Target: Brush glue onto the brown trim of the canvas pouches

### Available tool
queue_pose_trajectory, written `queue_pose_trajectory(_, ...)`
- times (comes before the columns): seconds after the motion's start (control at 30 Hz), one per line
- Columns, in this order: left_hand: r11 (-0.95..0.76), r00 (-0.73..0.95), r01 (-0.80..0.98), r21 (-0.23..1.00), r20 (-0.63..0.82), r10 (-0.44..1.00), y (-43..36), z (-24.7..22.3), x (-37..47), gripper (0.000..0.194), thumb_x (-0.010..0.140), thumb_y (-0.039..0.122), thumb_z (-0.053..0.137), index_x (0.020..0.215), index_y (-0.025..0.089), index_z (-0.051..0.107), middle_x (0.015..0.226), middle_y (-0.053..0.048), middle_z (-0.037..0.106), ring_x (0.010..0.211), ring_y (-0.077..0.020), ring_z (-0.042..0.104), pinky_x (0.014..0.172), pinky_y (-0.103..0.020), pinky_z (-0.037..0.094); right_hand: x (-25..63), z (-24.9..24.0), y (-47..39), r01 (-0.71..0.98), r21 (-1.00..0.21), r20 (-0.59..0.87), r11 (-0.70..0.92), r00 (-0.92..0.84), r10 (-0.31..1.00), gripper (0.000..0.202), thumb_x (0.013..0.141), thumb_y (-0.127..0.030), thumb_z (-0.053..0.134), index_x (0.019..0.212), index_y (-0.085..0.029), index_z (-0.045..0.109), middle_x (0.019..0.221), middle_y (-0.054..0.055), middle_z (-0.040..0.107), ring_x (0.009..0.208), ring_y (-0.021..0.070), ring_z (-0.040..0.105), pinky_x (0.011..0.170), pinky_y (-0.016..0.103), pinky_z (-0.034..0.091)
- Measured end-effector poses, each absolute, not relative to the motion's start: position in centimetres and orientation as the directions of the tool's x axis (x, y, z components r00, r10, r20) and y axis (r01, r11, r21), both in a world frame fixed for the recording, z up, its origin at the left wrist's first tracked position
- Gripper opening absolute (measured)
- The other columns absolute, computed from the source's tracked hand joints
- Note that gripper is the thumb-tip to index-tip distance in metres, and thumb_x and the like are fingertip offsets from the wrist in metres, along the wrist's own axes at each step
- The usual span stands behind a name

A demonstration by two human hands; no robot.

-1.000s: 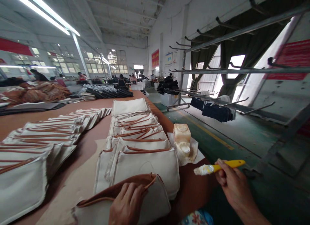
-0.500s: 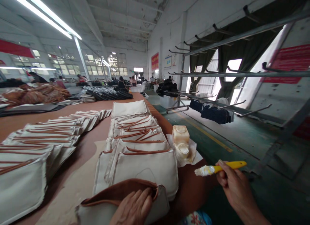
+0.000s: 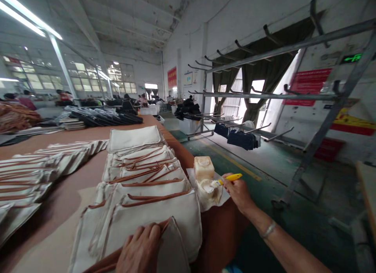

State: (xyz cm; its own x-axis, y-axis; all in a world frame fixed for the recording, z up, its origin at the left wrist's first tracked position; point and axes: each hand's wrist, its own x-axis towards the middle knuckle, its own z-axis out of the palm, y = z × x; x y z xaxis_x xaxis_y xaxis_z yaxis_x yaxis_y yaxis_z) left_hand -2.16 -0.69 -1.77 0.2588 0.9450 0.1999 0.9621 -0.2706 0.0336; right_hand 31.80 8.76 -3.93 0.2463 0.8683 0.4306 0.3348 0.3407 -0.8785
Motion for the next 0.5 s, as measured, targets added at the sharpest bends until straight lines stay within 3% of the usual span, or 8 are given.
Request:
queue_pose_trajectory(0.13,-0.199,0.198,0.980,0.024,0.063,0.978,0.4,-0.5,-1.0,0.034,0.089,0.007,0.038,0.096,0.023,0.068,0.104,-0.006,0.069,0.098,-0.0249,0.057,0.084,-0.039,0.034,30.7,-4.9,12.2,0.466,-0.804,0.466,0.369,0.110,0.878,0.029,0.083,-0.046,0.060,0.081,-0.019,0.070,0.072,0.004,0.066,0.069,0.0247,0.063,0.067,0.032,0.049)
queue_pose_trajectory(0.3,-0.115,0.115,0.991,0.062,0.005,0.993,1.3,-0.9,-1.3,0.022,0.091,0.019,0.044,0.101,0.020,0.064,0.103,-0.008,0.068,0.101,-0.0268,0.058,0.086,-0.039,0.034,30.6,-5.5,13.3,0.543,-0.735,0.509,0.407,0.045,0.860,0.027,0.086,-0.041,0.055,0.083,-0.020,0.070,0.079,0.006,0.069,0.074,0.0260,0.065,0.073,0.035,0.050)
queue_pose_trajectory(0.4,-0.114,0.117,0.977,0.178,-0.009,0.993,1.9,-1.5,-1.8,0.023,0.090,0.021,0.047,0.107,0.022,0.063,0.106,-0.007,0.067,0.103,-0.0252,0.060,0.084,-0.036,0.035,31.2,-5.2,12.7,0.556,-0.693,0.553,0.458,0.002,0.833,0.026,0.092,-0.039,0.052,0.092,-0.019,0.070,0.089,0.007,0.069,0.083,0.0253,0.065,0.079,0.035,0.049)
queue_pose_trajectory(0.5,-0.106,0.144,0.926,0.363,-0.079,0.986,2.3,-1.7,-2.1,0.020,0.090,0.027,0.046,0.088,0.024,0.066,0.095,-0.003,0.066,0.090,-0.0206,0.063,0.075,-0.029,0.037,31.6,-5.2,11.1,0.551,-0.647,0.571,0.527,-0.107,0.814,0.021,0.092,-0.035,0.055,0.094,-0.021,0.071,0.093,0.006,0.068,0.087,0.0246,0.064,0.084,0.035,0.049)
